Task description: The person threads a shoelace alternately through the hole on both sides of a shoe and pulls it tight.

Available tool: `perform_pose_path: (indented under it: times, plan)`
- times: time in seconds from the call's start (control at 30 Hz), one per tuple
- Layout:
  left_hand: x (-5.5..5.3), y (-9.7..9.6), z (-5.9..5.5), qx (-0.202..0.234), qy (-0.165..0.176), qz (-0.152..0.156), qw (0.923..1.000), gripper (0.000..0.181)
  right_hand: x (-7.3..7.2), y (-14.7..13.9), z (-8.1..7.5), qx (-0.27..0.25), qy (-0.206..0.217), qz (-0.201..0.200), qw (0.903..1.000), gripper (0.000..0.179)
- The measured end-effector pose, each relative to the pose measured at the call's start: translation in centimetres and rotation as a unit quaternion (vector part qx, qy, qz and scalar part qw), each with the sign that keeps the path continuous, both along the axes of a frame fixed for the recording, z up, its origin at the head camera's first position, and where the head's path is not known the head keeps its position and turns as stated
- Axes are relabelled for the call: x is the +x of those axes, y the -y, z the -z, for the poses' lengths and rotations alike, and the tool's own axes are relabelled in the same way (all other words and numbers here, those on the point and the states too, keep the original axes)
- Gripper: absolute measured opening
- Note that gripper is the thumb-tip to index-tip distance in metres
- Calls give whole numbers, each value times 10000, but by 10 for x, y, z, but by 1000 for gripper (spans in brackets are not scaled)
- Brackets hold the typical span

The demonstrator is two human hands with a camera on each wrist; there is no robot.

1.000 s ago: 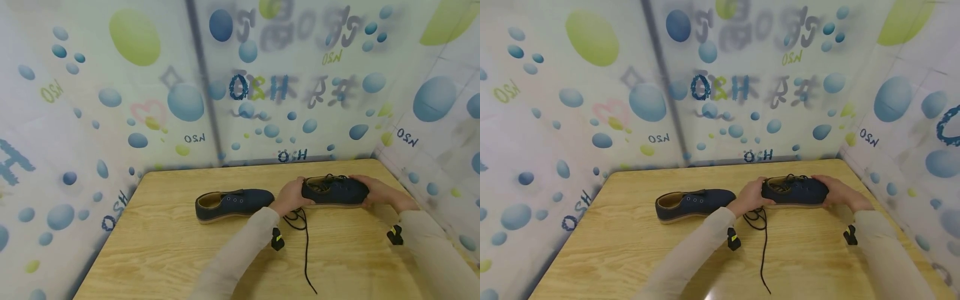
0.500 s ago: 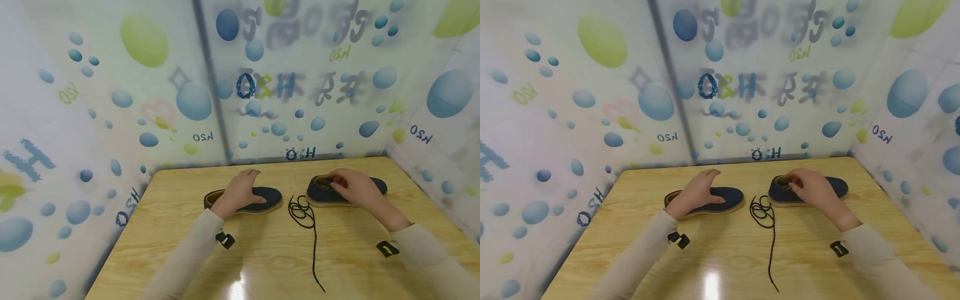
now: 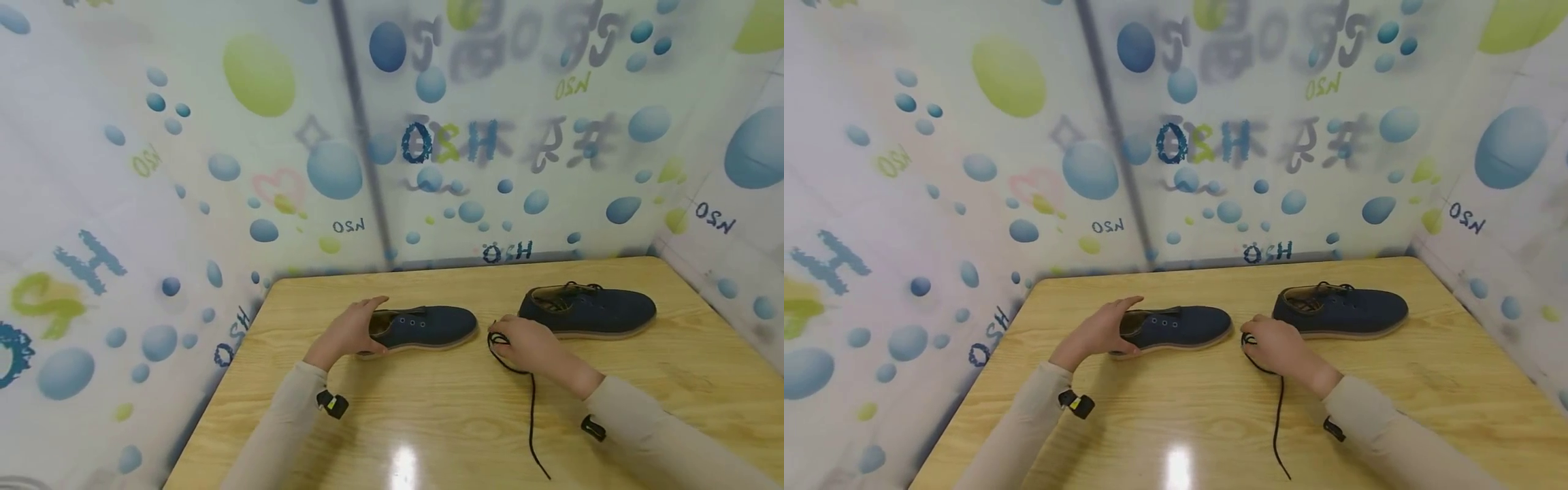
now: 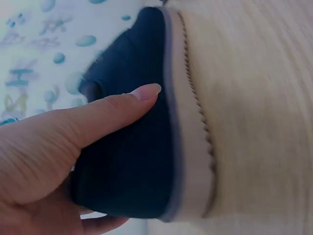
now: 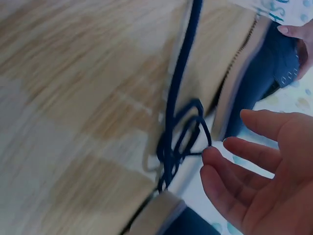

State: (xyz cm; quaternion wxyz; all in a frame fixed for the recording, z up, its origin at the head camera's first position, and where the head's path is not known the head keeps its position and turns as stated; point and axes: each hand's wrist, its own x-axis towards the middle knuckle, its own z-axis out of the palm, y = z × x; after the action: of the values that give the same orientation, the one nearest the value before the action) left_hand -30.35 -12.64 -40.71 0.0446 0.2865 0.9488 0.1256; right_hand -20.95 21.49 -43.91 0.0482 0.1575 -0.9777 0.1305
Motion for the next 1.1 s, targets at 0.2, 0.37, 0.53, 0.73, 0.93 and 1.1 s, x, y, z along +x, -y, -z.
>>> perform_pose_path:
  times: [0.2, 0.37, 0.53, 0.73, 0.93, 1.1]
  plan:
    - [-7, 5, 13, -8, 198, -35, 9998, 105, -4, 14, 13, 12, -50, -42, 10000, 23]
    - [-4, 6, 18, 188, 36, -196, 9996, 97, -1, 18, 23, -144, -274, -49, 9995, 9]
    - [4, 9, 19, 547, 104, -298, 9980, 95, 4, 17, 26, -415, -549, -103, 9976, 26]
    - [30, 17, 19, 763, 80, -249, 9967, 96, 15, 12, 20, -763, 112, 154, 9969, 17]
    - [67, 19, 14, 778, -170, 27, 9968, 94, 18, 5, 17, -801, 314, 387, 9955, 8]
    - [93, 15, 16, 602, -318, 316, 9972, 94, 18, 6, 19, -614, 255, 429, 9969, 17]
